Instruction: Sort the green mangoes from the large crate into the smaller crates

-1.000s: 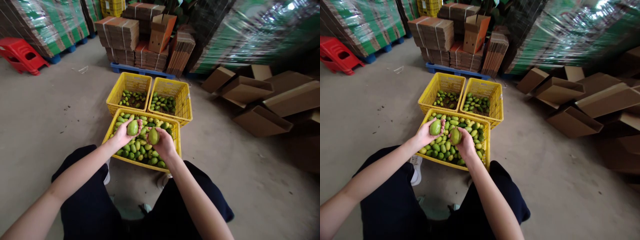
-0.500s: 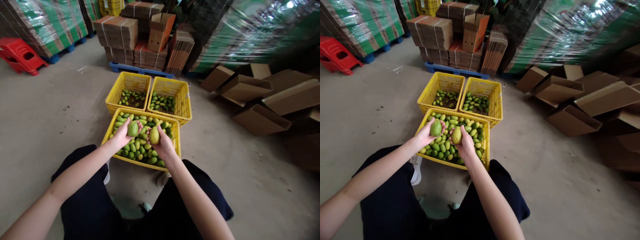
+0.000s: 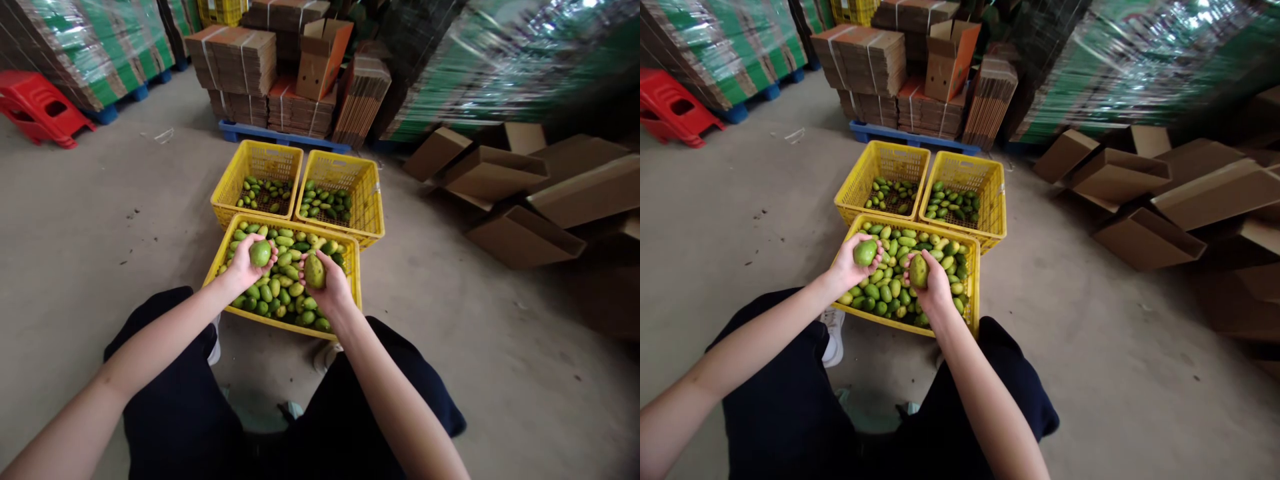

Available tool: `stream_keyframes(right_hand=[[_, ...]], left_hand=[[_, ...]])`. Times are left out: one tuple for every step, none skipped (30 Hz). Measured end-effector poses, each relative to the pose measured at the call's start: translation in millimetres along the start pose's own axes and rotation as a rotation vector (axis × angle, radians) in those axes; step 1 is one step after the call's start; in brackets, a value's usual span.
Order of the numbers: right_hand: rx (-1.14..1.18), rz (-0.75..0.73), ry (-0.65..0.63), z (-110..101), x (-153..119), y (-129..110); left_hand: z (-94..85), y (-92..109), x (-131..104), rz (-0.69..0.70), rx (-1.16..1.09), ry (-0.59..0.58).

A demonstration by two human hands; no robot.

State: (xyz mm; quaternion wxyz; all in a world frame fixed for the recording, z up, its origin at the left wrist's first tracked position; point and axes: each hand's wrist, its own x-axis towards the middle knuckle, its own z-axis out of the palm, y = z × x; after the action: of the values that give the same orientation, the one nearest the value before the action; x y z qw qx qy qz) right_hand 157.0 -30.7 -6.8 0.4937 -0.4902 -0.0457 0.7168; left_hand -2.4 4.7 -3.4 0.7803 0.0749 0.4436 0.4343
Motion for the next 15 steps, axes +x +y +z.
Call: stream_keyframes(right_hand=[[0.003,0.031,0.013,0.6,-0.2,-0.2],[0.010,0.053,0.020,1.2,-0.5,0.0],[0.018,0.061,0.021,1.8,-0.8,0.7],[0.022,0.057,0.018,2.2,-1.1,1.6],[0.022,0.037,0.011,2.4,-1.3,2.7],[0.019,0.005,0.003,2.2,-1.3,3.6],[0.017,-0.037,-0.003,1.7,-1.1,4.4],[0.019,-0.083,-0.006,0.8,-0.6,4.8],[0.025,-0.128,-0.011,-0.5,0.1,4.8],[0.031,-0.162,-0.022,-1.9,0.9,4.5],[0.032,-0.180,-0.038,-3.4,1.8,4.0],[0.026,-0.179,-0.051,-4.7,2.5,3.4],[0.014,-0.167,-0.056,-5.7,3.1,2.8],[-0.005,-0.148,-0.050,-6.2,3.4,2.3],[-0.023,-0.132,-0.034,-6.4,3.5,1.9]], left_hand=[[-0.1,-0.4,0.8,-0.006,0.013,0.005],[0.2,-0.8,1.2,-0.003,0.022,0.006],[0.9,-1.4,1.1,0.013,0.027,0.007],[1.9,-2.1,0.7,0.034,0.029,0.013],[2.9,-2.7,0.1,0.057,0.036,0.022],[3.9,-3.2,-0.6,0.081,0.047,0.035],[4.7,-3.6,-1.3,0.102,0.059,0.046],[5.2,-4.0,-1.8,0.116,0.071,0.051],[5.5,-4.2,-2.1,0.121,0.076,0.044],[5.7,-4.3,-2.4,0.120,0.070,0.024],[5.8,-4.3,-2.5,0.115,0.051,-0.005],[5.8,-4.3,-2.5,0.107,0.022,-0.033],[5.7,-4.1,-2.5,0.101,-0.015,-0.055],[5.6,-3.9,-2.3,0.100,-0.054,-0.067],[5.4,-3.6,-1.9,0.102,-0.091,-0.072]])
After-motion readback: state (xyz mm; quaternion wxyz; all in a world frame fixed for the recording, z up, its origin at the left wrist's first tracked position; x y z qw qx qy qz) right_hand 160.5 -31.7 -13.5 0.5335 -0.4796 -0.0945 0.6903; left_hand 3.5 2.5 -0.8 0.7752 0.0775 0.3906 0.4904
